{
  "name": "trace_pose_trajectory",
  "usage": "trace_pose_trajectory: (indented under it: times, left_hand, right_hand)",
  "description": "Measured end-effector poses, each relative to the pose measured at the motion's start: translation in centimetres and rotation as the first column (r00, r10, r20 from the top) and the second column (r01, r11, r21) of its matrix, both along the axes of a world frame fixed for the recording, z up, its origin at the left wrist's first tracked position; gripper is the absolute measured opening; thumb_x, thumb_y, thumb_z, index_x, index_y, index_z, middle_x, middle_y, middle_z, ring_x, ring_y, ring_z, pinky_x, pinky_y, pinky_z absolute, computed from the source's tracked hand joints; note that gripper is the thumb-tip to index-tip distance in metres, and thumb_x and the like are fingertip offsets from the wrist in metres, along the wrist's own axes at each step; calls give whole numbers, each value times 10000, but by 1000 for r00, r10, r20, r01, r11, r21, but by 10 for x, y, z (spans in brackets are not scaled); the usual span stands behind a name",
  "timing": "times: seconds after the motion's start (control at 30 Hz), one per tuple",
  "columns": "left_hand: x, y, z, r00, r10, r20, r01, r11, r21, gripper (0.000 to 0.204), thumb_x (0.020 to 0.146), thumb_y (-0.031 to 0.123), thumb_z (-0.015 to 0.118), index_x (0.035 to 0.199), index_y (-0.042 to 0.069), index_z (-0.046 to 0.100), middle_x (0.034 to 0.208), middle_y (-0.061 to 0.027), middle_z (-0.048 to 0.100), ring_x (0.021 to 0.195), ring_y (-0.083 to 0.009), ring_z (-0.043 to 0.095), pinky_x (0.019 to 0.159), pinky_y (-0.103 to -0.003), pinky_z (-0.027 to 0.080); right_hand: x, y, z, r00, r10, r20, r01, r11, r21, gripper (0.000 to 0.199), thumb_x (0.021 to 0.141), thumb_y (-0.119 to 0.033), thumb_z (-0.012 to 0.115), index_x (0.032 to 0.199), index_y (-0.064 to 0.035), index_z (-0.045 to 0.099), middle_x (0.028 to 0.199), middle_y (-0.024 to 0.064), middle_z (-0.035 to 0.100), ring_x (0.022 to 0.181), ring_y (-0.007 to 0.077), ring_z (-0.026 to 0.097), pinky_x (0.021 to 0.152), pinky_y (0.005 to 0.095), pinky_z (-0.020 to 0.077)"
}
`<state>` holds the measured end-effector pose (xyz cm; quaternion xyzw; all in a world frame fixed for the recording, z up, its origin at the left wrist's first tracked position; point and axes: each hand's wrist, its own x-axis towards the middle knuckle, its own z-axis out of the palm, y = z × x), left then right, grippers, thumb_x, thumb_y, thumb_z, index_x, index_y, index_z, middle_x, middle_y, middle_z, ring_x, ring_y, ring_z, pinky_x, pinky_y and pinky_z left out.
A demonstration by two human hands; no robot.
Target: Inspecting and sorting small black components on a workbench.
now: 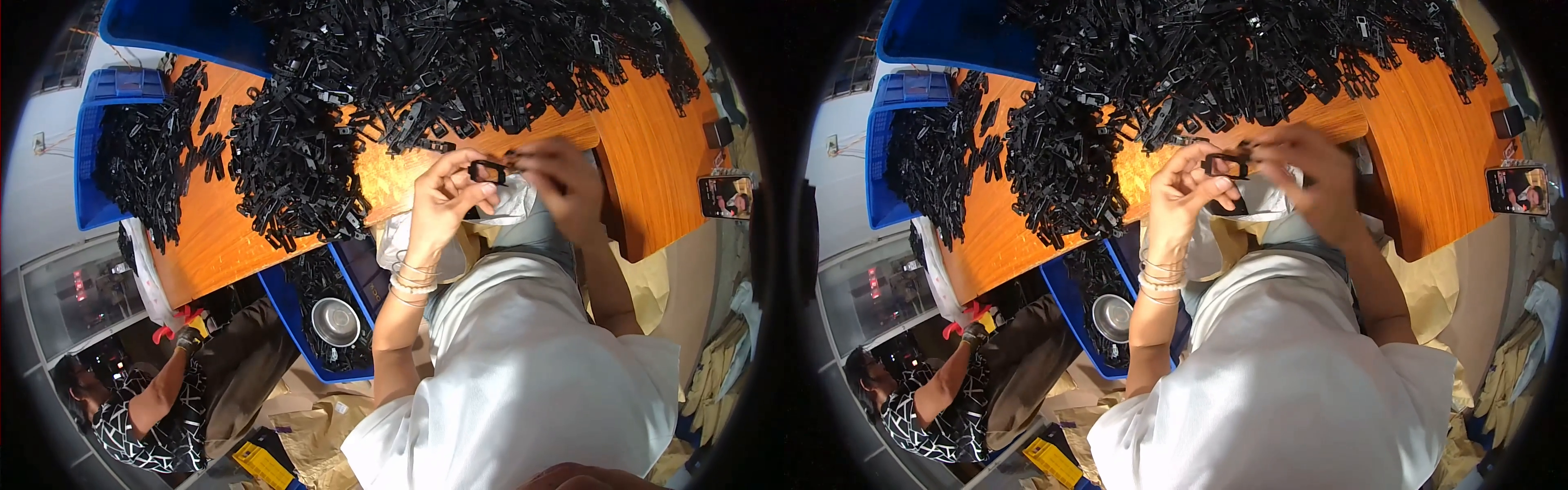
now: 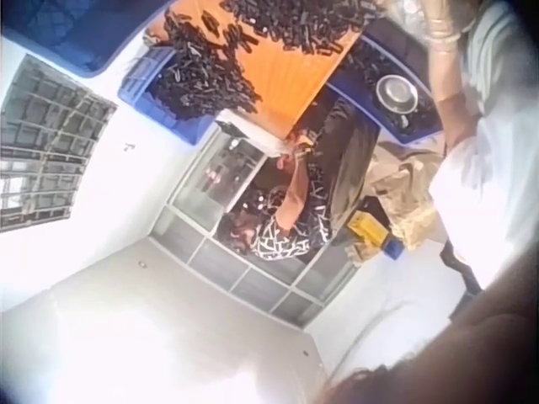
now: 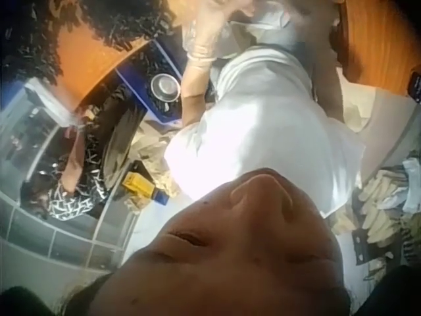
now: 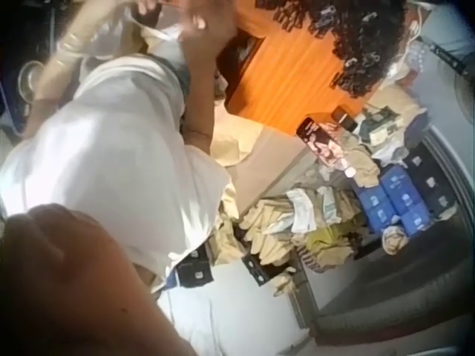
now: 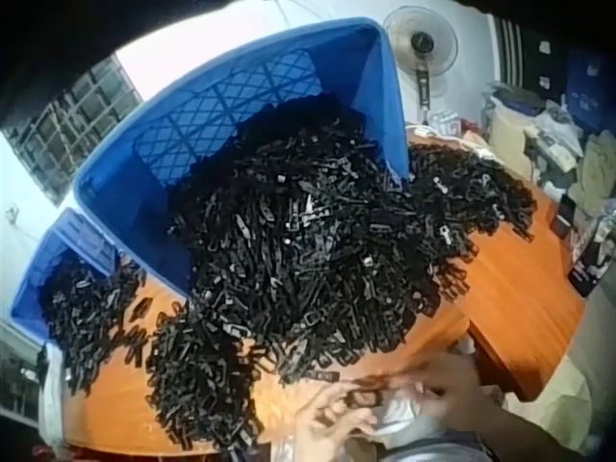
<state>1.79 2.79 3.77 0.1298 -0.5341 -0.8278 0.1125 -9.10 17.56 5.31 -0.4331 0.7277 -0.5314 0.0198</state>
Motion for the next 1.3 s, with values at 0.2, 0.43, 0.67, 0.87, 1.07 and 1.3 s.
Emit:
trace_pose_trajectory:
  times: [0.2, 0.43, 0.67, 0.87, 1.07, 1.3]
  left_hand:
    - [0, 10, -3, 990, 110, -84, -122, 981, -148, 294, 750, -48, 593, 1030, -45, 503, 903, -91, 586, 764, -138, 586, 680, -235, 500]
    - [3, -3, -14, 995, 93, 25, -91, 992, -87, 204, 775, 14, 587, 971, -28, 547, 851, -93, 599, 733, -137, 578, 618, -251, 480]
    - [-24, -46, -20, 910, 412, -50, -5, -111, -994, 61, 711, 20, 567, 733, -24, 530, 718, -135, 478, 642, -308, 518, 518, -385, 419]
    - [-14, -51, -12, 875, 482, -44, -29, -39, -999, 102, 701, 47, 593, 719, -24, 523, 734, -156, 530, 586, -281, 548, 513, -366, 436]
    - [1, -28, -22, 892, 452, 17, -351, 715, -605, 83, 738, -22, 601, 812, -39, 567, 654, -62, 602, 571, -118, 596, 518, -208, 467]
    - [7, -17, -18, 961, 274, 44, -246, 913, -326, 44, 756, -63, 560, 776, -64, 599, 698, -80, 619, 633, -116, 604, 581, -208, 493]
  right_hand:
    - [12, -17, 0, 993, 115, -20, -116, 988, -103, 243, 645, 48, 610, 865, -54, 628, 948, 70, 583, 834, 215, 523, 614, 258, 376]
    - [15, -5, -19, 986, 155, 64, -151, 987, -59, 251, 681, 49, 577, 928, 11, 598, 987, 111, 567, 879, 222, 525, 734, 279, 408]
    - [15, -6, -40, 804, 33, 594, 35, 994, -103, 149, 793, 9, 531, 923, 72, 565, 1007, 80, 556, 928, 140, 501, 791, 234, 390]
    - [5, -15, -54, 782, -103, 615, 278, 940, -196, 108, 797, -23, 556, 867, 58, 565, 958, 57, 558, 852, 104, 512, 759, 194, 381]
    - [4, -32, -43, 442, 80, 893, 110, 984, -142, 143, 801, -105, 574, 857, 25, 593, 749, 26, 561, 641, 62, 479, 579, 175, 370]
    - [10, -39, -32, 447, 122, 886, 6, 990, -140, 141, 800, -116, 567, 810, 19, 608, 684, 34, 554, 576, 68, 472, 532, 186, 360]
